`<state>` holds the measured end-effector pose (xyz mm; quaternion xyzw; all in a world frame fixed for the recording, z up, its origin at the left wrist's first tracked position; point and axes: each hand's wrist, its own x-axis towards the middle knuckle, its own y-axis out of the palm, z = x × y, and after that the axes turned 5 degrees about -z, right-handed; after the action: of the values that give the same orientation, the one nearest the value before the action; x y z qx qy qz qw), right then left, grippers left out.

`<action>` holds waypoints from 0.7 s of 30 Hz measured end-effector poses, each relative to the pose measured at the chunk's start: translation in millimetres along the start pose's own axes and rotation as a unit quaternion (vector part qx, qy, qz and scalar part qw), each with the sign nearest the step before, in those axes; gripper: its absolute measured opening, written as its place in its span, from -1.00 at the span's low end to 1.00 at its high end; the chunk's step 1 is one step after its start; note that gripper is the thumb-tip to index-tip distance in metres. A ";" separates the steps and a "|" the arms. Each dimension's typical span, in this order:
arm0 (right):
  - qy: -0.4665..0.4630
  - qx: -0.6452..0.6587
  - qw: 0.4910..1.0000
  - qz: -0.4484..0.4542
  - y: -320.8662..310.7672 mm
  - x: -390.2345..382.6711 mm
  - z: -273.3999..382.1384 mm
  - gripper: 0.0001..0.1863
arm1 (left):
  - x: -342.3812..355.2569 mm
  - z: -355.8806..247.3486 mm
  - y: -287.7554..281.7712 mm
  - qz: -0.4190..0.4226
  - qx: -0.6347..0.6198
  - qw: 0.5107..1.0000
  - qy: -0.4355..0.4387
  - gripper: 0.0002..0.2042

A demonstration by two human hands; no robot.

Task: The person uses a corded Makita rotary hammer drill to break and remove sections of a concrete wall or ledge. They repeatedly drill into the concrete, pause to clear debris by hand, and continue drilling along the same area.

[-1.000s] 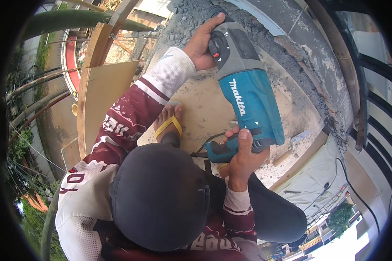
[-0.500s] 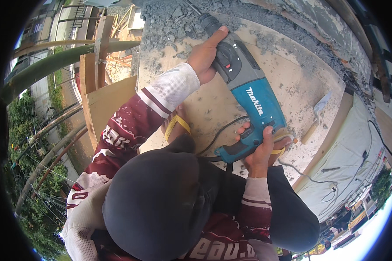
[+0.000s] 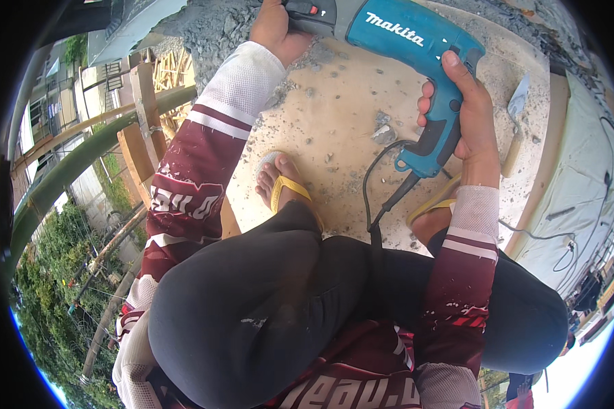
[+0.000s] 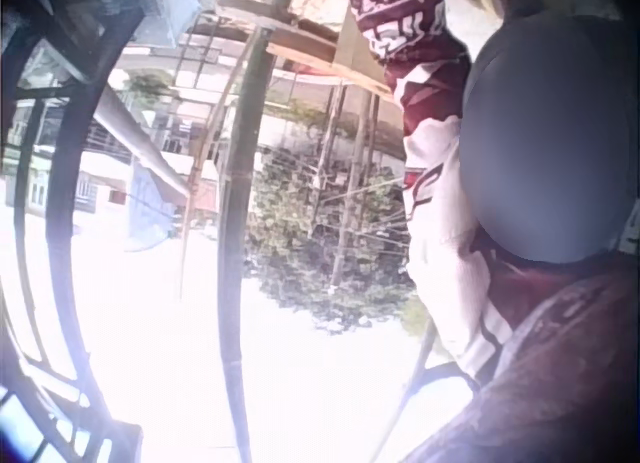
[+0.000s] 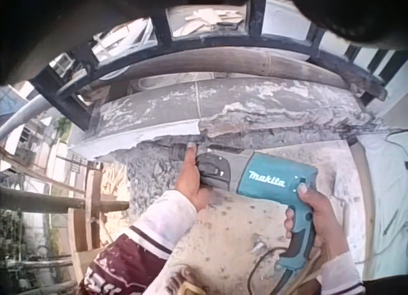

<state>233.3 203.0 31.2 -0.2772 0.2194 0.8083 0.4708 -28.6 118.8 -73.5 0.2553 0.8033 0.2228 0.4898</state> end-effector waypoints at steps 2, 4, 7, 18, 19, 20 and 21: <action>-0.011 -0.038 0.999 -0.016 2.4 -4.0 11.3 -0.40 | -0.7 -3.7 -2.0 0.025 -0.022 0.999 0.023 -0.53; -0.018 -0.062 0.997 -0.036 10.9 -14.2 16.6 -0.39 | -11.8 -1.8 -1.7 0.014 -0.050 0.998 0.036 -0.52; -0.020 -0.033 0.998 -0.050 7.6 -41.1 2.2 -0.35 | -31.6 5.2 0.6 0.046 -0.033 0.998 0.036 -0.51; 0.066 0.216 0.974 0.032 -24.2 -55.6 -124.0 -0.34 | -73.0 29.6 -27.4 -0.007 0.115 0.992 0.046 -0.54; 0.063 0.207 0.976 0.033 -17.4 -54.3 -121.1 -0.34 | -68.9 23.2 -32.5 -0.030 0.128 0.990 0.058 -0.55; 0.060 0.197 0.978 0.033 -9.8 -52.6 -119.9 -0.34 | -62.9 12.6 -41.8 -0.053 0.140 0.986 0.069 -0.54; 0.052 0.211 0.975 0.038 0.8 -49.0 -119.7 -0.35 | -57.6 5.3 -51.1 -0.076 0.152 0.982 0.081 -0.53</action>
<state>281.3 97.5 -26.4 -0.2052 0.4192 0.7455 0.4758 -11.2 43.8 -68.0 0.2460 0.8820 0.0802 0.3939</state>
